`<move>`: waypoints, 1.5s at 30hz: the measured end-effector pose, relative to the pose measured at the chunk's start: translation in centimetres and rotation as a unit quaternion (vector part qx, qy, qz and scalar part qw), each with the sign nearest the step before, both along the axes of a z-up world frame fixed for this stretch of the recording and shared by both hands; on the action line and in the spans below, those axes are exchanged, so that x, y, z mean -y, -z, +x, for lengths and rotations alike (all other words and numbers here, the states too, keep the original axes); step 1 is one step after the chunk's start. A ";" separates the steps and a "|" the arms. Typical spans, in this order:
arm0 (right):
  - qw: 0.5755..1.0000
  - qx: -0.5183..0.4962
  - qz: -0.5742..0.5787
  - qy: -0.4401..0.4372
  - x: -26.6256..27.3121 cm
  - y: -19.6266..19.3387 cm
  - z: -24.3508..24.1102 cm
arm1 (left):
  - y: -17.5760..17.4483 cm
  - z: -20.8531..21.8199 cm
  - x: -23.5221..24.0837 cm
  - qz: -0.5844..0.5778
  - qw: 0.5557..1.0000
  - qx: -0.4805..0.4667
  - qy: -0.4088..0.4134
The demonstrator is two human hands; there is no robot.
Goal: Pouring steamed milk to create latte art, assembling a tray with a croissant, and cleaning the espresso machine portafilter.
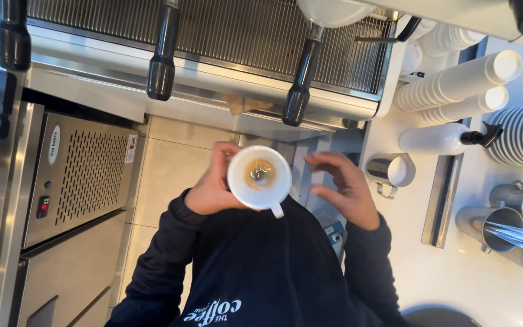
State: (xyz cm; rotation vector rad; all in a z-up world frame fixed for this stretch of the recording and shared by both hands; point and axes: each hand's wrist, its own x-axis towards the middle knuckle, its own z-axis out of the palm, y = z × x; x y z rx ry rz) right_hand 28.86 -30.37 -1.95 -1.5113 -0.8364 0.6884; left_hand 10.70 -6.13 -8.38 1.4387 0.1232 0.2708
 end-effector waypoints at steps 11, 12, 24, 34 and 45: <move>0.990 0.102 -0.063 -0.068 2.8 -5.0 -1.9 | -4.6 5.0 3.7 -0.193 0.934 -0.003 0.302; 0.992 0.105 -0.075 -0.019 3.5 -4.9 -2.4 | -5.3 5.5 4.0 -0.190 0.938 -0.002 0.291; 0.988 0.020 0.001 0.155 3.2 -2.5 -3.0 | -6.8 3.8 4.0 -0.045 0.968 -0.120 0.214; 0.985 0.028 -0.010 0.169 3.3 -2.9 -2.9 | -9.0 4.0 4.4 -0.016 0.958 -0.137 0.252; 0.979 0.034 -0.012 0.201 3.4 -3.2 -2.6 | -10.0 6.3 5.8 -0.039 0.939 -0.184 0.289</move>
